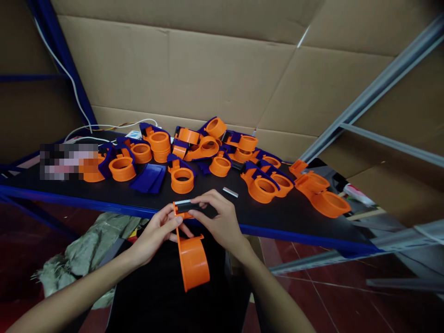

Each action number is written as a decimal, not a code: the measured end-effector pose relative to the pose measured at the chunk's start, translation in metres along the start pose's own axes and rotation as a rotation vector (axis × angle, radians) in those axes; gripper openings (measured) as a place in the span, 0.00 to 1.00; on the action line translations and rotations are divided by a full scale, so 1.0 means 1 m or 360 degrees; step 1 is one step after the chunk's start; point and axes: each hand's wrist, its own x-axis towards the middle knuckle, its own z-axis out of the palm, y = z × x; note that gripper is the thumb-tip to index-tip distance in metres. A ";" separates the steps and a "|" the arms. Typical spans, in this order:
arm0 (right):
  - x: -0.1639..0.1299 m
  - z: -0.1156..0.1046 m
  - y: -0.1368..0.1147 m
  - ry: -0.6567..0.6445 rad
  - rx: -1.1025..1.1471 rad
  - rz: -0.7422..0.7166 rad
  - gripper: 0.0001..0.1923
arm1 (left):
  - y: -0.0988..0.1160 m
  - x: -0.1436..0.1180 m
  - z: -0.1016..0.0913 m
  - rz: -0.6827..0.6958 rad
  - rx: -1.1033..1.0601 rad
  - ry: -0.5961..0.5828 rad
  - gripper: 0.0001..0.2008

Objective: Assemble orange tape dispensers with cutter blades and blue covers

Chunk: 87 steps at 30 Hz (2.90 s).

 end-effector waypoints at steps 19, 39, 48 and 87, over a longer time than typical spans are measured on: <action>0.074 -0.019 0.045 -0.0404 -0.1447 0.0214 0.18 | 0.004 0.003 -0.003 -0.0198 -0.0442 0.0114 0.17; 0.088 -0.043 0.069 -0.0795 -0.0923 0.0190 0.14 | 0.003 0.005 -0.007 -0.0216 -0.0324 0.0063 0.15; 0.053 -0.038 0.034 -0.0689 0.0660 0.0460 0.21 | 0.001 0.005 -0.003 -0.0090 -0.0441 0.0201 0.16; 0.012 -0.005 -0.010 -0.0349 -0.0013 -0.0507 0.17 | 0.000 -0.007 0.000 0.0219 0.0165 0.0289 0.18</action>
